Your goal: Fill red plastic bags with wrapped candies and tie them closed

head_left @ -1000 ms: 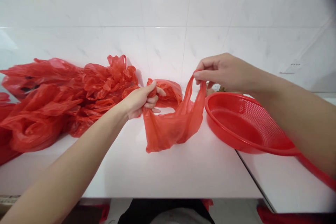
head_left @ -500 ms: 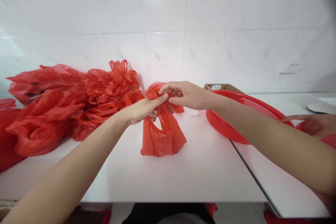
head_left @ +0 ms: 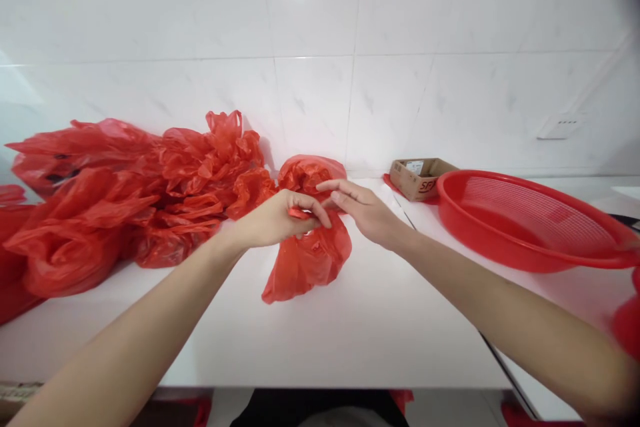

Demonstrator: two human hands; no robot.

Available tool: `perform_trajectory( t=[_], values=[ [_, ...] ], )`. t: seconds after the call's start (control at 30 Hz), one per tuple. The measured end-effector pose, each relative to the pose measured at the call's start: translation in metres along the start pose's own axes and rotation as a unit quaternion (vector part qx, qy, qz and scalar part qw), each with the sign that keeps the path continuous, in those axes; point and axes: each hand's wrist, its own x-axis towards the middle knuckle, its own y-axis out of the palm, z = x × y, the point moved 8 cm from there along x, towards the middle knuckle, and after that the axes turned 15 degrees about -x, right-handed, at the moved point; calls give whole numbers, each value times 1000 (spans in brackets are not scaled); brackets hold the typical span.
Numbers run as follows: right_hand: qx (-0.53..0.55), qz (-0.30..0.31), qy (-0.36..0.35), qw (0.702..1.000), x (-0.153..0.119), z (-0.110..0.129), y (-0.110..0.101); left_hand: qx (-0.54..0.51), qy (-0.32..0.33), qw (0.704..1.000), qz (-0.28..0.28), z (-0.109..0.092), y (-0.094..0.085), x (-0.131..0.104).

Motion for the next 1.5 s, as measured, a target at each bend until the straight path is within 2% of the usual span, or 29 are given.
perform_trajectory(
  t=[0.1,0.17,0.2,0.27,0.4,0.47,0.63,0.7,0.83,0.87,0.9,1.0,1.03,1.1,1.2,1.33,1.4,1.43,1.5],
  values=[
    [10,43,66,997,0,-34,17,146,85,980,-109,-8,-3,-3],
    [33,98,73,992,-5,-41,28,219,141,947,-186,-12,-6,-8],
    [48,117,75,989,-8,-42,32,243,166,933,-208,-13,-5,-11],
    [73,120,75,987,-10,-41,33,268,210,915,-216,-14,0,-14],
    [111,111,44,987,-9,-32,28,281,268,903,-186,-18,12,-17],
    [115,74,28,990,-6,-26,19,269,263,908,-185,-17,14,-17],
    [136,-113,-18,984,-4,-12,-19,222,185,936,-203,-1,5,-15],
    [126,-121,-14,985,-3,-12,-20,217,168,941,-200,4,4,-14],
    [105,11,-10,994,1,-18,7,213,159,938,-223,1,-3,-16],
    [106,6,-17,994,2,-18,7,214,157,938,-223,0,-3,-17],
    [113,-25,-23,993,2,-19,2,214,154,940,-216,0,-1,-16],
    [162,-153,-20,975,-2,-23,-18,208,133,953,-177,1,6,-12],
    [180,-171,-10,969,-2,-26,-21,209,127,955,-168,2,7,-11],
    [203,-168,21,965,-3,-35,-19,213,121,956,-163,6,5,-10],
    [182,-191,92,960,-8,-64,-18,202,76,962,-166,29,-17,-20],
    [94,-268,173,943,-20,-116,-23,132,-74,976,-158,100,-62,-56],
    [83,-268,188,941,-18,-135,-18,94,-138,977,-132,130,-70,-76],
    [82,-263,193,942,-16,-142,-15,88,-145,976,-137,137,-73,-82],
    [86,-249,198,944,-9,-150,-8,98,-126,969,-186,137,-78,-86]
  ],
)
